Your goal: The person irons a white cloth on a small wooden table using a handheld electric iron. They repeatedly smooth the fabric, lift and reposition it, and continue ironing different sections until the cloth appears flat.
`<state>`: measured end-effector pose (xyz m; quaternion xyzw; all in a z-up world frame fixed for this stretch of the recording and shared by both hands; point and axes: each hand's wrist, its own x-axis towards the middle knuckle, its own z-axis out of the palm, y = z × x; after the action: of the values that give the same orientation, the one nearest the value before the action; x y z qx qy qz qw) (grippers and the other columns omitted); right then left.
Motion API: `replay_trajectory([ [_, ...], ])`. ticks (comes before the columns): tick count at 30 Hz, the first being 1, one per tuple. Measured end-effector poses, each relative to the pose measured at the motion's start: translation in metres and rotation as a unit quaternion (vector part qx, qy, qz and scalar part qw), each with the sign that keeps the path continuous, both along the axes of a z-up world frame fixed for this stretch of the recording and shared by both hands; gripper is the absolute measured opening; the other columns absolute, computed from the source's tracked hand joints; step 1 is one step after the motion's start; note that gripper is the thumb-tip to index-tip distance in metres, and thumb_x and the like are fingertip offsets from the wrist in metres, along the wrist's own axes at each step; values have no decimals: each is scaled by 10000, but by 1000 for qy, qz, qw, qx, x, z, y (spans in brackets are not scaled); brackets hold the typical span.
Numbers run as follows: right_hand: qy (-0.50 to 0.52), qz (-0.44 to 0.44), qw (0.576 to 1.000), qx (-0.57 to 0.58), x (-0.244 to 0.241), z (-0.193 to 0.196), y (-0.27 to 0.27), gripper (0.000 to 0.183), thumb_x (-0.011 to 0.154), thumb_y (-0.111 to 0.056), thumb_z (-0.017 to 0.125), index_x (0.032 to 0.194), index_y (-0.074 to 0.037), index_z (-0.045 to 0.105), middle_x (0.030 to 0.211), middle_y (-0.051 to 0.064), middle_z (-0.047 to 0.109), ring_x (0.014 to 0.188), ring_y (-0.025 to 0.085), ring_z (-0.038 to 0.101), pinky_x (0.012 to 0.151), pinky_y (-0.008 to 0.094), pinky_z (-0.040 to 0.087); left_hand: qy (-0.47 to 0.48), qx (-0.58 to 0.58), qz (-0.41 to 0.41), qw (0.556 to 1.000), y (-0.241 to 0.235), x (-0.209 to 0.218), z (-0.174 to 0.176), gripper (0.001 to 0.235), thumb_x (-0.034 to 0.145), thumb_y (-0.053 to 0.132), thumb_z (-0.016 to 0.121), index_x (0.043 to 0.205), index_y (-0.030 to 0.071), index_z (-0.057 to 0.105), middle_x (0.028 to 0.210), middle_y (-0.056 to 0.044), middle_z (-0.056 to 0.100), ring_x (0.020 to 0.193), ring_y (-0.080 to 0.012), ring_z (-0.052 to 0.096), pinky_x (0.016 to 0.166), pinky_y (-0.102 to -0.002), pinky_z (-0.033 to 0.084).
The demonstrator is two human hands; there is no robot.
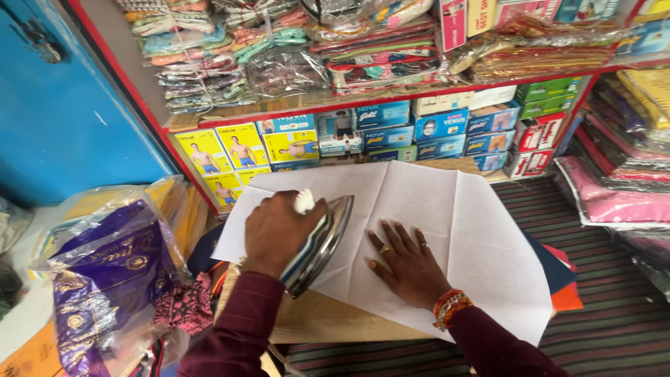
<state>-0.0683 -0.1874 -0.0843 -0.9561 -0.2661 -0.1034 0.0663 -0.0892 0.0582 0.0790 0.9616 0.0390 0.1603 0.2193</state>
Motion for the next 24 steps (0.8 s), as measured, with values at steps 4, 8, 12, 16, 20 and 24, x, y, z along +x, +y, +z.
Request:
replay_trajectory([
  [4, 6, 1, 1000, 4, 10, -6, 27, 679, 1037, -543, 338, 1601, -176, 250, 1662, 163, 171, 1524, 358, 145, 1201, 562, 112, 35, -4, -6, 999, -8, 10, -12, 540, 820, 611, 709, 924, 84, 767, 903, -208, 754, 849, -385, 744, 799, -499, 574],
  [8, -20, 33, 996, 86, 28, -17, 24, 671, 1055, -499, 366, 1580, -88, 294, 1662, 184, 246, 1533, 346, 228, 1220, 526, 208, 66, 2, -19, 998, -14, 24, -39, 564, 836, 604, 716, 990, 62, 720, 960, -206, 737, 909, -383, 727, 803, -500, 561],
  [12, 4, -68, 994, 91, 35, -15, -27, 666, 1036, -494, 391, 1570, -101, 322, 1651, 132, 297, 1529, 306, 268, 1220, 493, 251, 113, 16, -25, 993, -32, 42, -64, 546, 870, 582, 690, 1053, 69, 703, 1036, -188, 735, 986, -375, 715, 841, -492, 553],
  [16, -3, -138, 990, 22, 22, -8, -80, 663, 1004, -509, 397, 1559, -151, 337, 1661, 74, 264, 1521, 283, 221, 1185, 515, 196, 145, 9, -32, 989, -51, 60, -87, 517, 908, 561, 668, 1058, 67, 703, 1046, -173, 743, 989, -361, 727, 852, -479, 565],
  [20, -42, -134, 990, 28, 11, -6, -97, 678, 1000, -527, 397, 1560, -147, 357, 1646, 81, 275, 1513, 262, 218, 1204, 488, 175, 120, 15, -19, 992, -64, 83, -102, 478, 928, 518, 669, 1062, 60, 697, 1036, -171, 747, 975, -362, 727, 846, -481, 575],
  [24, -6, -158, 986, 57, 9, -5, -97, 654, 994, -552, 404, 1530, -179, 408, 1656, 42, 285, 1537, 232, 218, 1244, 457, 162, 105, -5, -19, 994, -67, 104, -95, 476, 907, 513, 696, 1054, 60, 702, 1025, -175, 751, 954, -357, 735, 829, -483, 585],
])
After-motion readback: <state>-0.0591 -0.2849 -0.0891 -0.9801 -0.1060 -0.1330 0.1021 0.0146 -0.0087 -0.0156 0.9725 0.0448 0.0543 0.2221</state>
